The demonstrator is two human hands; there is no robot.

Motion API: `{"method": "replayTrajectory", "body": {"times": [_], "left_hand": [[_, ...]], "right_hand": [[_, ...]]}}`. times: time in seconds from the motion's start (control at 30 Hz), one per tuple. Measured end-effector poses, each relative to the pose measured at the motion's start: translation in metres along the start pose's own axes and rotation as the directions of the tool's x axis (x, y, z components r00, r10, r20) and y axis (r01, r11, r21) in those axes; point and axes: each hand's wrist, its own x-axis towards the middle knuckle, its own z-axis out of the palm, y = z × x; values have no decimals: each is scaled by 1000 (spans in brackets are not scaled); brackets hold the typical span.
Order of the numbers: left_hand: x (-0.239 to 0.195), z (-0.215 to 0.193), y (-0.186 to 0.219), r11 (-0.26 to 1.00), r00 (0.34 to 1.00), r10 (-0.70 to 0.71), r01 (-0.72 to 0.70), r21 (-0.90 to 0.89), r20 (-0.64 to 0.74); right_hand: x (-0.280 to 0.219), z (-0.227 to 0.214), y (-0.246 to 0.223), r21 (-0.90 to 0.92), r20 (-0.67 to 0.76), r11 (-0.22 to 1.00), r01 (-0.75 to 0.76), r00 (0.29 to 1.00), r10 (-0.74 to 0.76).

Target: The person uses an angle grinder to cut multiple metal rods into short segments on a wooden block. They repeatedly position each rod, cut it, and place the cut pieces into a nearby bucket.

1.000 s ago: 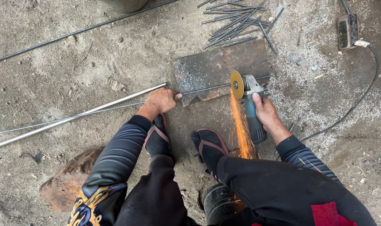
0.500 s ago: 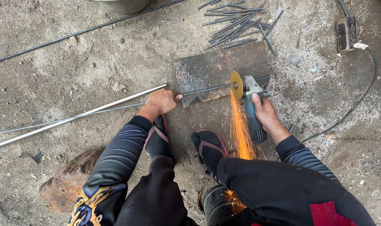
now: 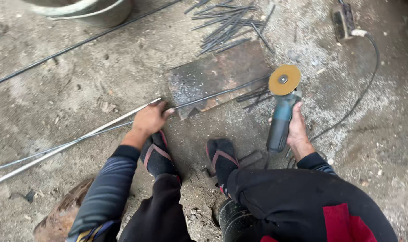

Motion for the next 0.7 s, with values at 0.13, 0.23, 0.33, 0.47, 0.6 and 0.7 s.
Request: {"method": "replayTrajectory", "body": {"times": [0.13, 0.23, 0.33, 0.47, 0.6, 0.7], "left_hand": [[-23, 1, -12, 992, 940, 111, -83, 97, -323], [-43, -4, -7, 994, 906, 108, -106, 27, -409], [-48, -16, 9, 992, 884, 116, -122, 15, -453], [-50, -24, 40, 987, 883, 151, -158, 21, -445], [-49, -32, 75, 972, 860, 209, -235, 2, -466], [-56, -38, 92, 957, 855, 255, -289, -5, -451]], "right_hand": [[19, -47, 6, 325, 79, 945, -48, 997, 23], [33, -77, 22, 478, 93, 875, -79, 995, 39], [49, -86, 26, 511, 68, 847, -144, 989, 128], [31, -89, 28, 440, 57, 878, -190, 981, 183], [-5, -84, 23, 43, -38, 965, -259, 965, 261], [-13, -86, 27, -283, -213, 916, -285, 950, 229]]}}
